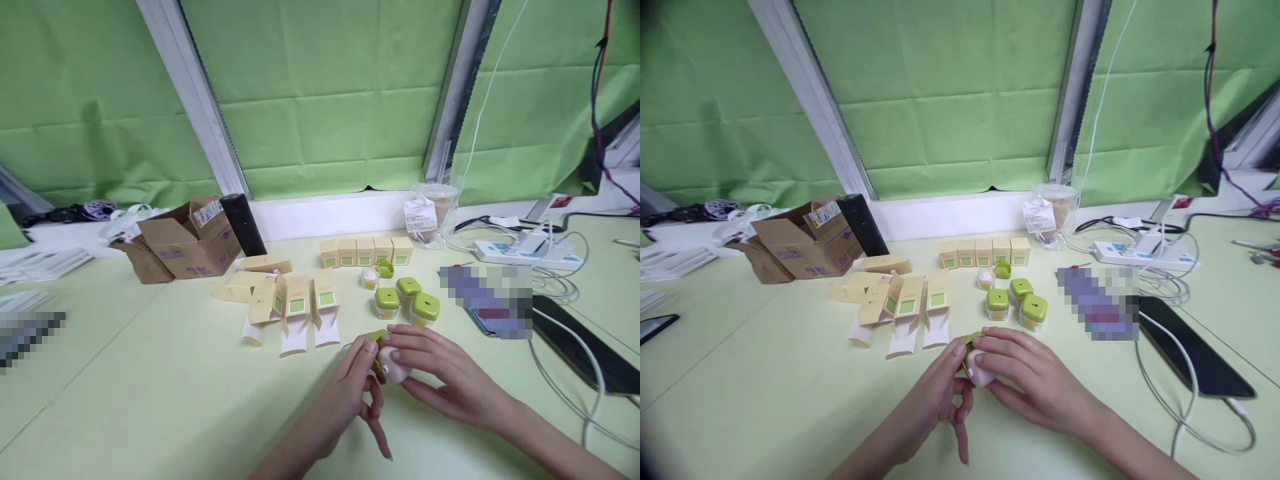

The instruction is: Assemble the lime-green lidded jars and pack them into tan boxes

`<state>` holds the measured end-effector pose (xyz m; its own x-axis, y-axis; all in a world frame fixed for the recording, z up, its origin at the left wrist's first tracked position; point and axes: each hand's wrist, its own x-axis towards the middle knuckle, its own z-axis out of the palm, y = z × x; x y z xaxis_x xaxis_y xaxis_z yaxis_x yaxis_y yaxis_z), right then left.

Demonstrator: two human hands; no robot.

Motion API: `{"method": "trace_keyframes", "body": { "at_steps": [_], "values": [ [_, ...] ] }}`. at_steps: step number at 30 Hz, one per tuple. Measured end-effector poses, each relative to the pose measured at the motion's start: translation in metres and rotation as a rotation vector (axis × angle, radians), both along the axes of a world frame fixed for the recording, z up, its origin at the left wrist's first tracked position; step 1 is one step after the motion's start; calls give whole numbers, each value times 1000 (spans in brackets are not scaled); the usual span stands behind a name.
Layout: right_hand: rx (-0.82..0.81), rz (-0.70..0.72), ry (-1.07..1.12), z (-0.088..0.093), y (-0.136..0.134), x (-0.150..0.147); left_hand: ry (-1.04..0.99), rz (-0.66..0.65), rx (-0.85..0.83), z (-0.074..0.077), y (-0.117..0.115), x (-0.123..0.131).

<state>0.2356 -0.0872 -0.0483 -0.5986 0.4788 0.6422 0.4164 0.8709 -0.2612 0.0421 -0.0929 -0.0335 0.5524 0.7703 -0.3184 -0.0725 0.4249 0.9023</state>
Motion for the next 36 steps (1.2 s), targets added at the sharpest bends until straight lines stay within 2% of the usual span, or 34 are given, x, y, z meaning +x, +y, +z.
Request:
{"method": "trace_keyframes", "body": {
  "at_steps": [5, 12, 14, 18, 21, 25, 31, 36],
  "values": [
    [65, -64, -12, 3, -7, -5, 38, -17, 68, -6, 1, -1],
    [151, -183, -60, 6, -18, -8, -12, -226, 207, -7, -5, -6],
    [145, -208, -13, 7, -19, -9, -30, -255, 157, -10, -5, -5],
    [114, -174, 47, 11, -17, -10, -210, -302, -67, -14, -3, 1],
    [101, -117, 69, 13, -17, -11, -308, -290, -147, -15, -2, 3],
    [80, -108, 90, 11, -19, -13, -299, -233, -176, -14, -1, 2],
    [141, -137, -41, 7, -24, -15, -307, -241, -143, -13, -2, 2],
    [152, -85, -160, 6, -27, -18, -239, -203, -113, -15, -6, 3]
  ]
}}
